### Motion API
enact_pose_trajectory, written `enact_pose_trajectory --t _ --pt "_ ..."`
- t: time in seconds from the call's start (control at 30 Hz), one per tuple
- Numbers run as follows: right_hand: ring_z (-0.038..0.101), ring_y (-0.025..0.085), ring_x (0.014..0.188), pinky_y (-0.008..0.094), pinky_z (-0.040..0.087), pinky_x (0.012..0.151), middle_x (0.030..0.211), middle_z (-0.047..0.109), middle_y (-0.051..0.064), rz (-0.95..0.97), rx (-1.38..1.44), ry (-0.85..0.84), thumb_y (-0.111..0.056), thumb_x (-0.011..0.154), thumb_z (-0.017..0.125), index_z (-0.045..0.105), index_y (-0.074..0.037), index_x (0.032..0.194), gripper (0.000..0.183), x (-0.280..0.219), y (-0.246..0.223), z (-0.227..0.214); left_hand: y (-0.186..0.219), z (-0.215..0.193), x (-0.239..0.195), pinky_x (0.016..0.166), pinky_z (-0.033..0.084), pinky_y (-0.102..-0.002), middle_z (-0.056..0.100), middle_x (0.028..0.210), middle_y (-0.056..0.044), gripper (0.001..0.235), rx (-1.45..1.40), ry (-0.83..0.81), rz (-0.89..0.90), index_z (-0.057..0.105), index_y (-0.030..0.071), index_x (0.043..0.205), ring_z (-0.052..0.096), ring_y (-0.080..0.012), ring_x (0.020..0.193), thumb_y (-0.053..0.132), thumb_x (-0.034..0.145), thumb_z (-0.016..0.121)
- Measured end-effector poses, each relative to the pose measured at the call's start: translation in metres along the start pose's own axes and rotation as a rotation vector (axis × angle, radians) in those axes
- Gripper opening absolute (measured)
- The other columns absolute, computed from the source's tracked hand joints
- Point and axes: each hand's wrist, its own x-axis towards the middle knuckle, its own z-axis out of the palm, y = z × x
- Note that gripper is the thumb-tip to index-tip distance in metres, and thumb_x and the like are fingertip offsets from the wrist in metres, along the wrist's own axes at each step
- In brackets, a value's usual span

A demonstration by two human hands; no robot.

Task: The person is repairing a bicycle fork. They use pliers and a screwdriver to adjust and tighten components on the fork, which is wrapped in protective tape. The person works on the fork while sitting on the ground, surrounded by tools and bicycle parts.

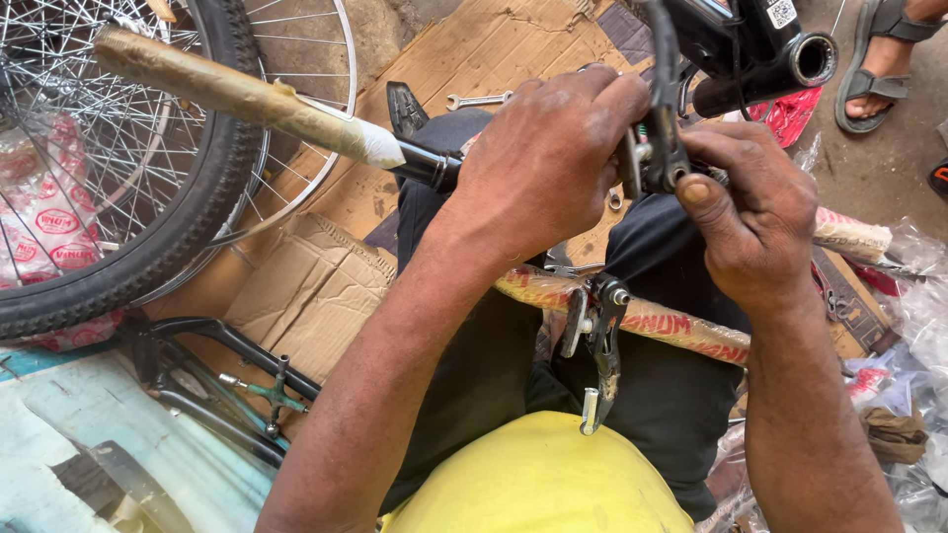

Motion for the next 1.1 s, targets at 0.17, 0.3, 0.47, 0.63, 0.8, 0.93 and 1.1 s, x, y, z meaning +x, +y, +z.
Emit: enact_pose_trajectory --t 0.17,0.3,0.47,0.63,0.8,0.93,1.1 --pt "0.067 0.023 0.108 0.031 0.054 0.092 0.119 0.067 0.017 -0.005 -0.033 -0.062 -0.030 0.108 0.067 0.066 0.003 0.126 0.037 0.005 0.005 -0.003 0.001 -0.007 -0.002 0.080 0.047 -0.051 0.061 0.099 -0.012 0.038 0.004 -0.018 0.042 0.055 0.006 0.102 0.063 -0.0356 0.099 0.005 0.074 0.081" --pt "0.069 0.021 0.107 0.028 0.056 0.091 0.118 0.069 0.016 0.035 0.003 -0.151 -0.022 0.109 0.070 0.067 0.002 0.130 0.032 0.012 0.004 -0.010 0.002 -0.018 -0.002 0.083 0.048 -0.050 0.062 0.102 -0.013 0.037 -0.081 -0.043 0.062 0.056 0.004 0.102 0.063 -0.0364 0.101 0.005 0.075 0.081" --pt "0.069 0.022 0.109 0.034 0.055 0.096 0.120 0.072 0.014 0.105 -0.017 -0.160 -0.015 0.101 0.075 0.071 0.000 0.126 0.029 0.016 0.002 -0.013 0.004 -0.028 -0.004 0.083 0.056 -0.041 0.063 0.103 -0.011 0.030 -0.190 -0.126 -0.025 0.062 0.004 0.101 0.067 -0.0283 0.093 0.010 0.081 0.083" --pt "0.071 0.021 0.107 0.033 0.057 0.094 0.116 0.074 0.013 0.164 0.020 -0.163 -0.011 0.095 0.078 0.073 -0.001 0.120 0.028 0.022 -0.001 -0.011 -0.002 -0.034 -0.004 0.086 0.057 -0.041 0.065 0.105 -0.012 0.040 -0.181 -0.003 0.023 0.063 0.002 0.113 0.068 -0.0268 0.098 0.010 0.081 0.087" --pt "0.071 0.018 0.099 0.031 0.059 0.085 0.109 0.072 0.010 0.416 0.161 -0.241 -0.014 0.088 0.079 0.075 -0.003 0.116 0.030 0.034 -0.007 -0.020 0.002 -0.025 -0.002 0.092 0.062 -0.038 0.060 0.125 -0.013 0.063 -0.173 0.129 -0.131 0.055 0.006 0.140 0.069 -0.0251 0.109 0.019 0.089 0.091" --pt "0.070 0.016 0.099 0.031 0.057 0.084 0.110 0.074 0.006 0.404 0.091 -0.338 -0.015 0.086 0.079 0.076 -0.005 0.117 0.033 0.044 -0.008 -0.027 0.011 -0.024 0.000 0.091 0.057 -0.044 0.052 0.126 -0.019 0.069 0.037 0.055 -0.230 0.055 0.010 0.140 0.061 -0.0330 0.116 0.018 0.081 0.089" --pt "0.070 0.016 0.098 0.030 0.057 0.082 0.108 0.074 0.007 0.330 0.138 -0.342 -0.016 0.084 0.083 0.077 -0.005 0.115 0.033 0.048 -0.003 -0.027 0.017 -0.026 -0.004 0.113 0.046 -0.053 0.043 0.150 -0.025 0.072 0.240 0.142 -0.034 0.053 0.007 0.140 0.046 -0.0411 0.141 0.020 0.079 0.090"
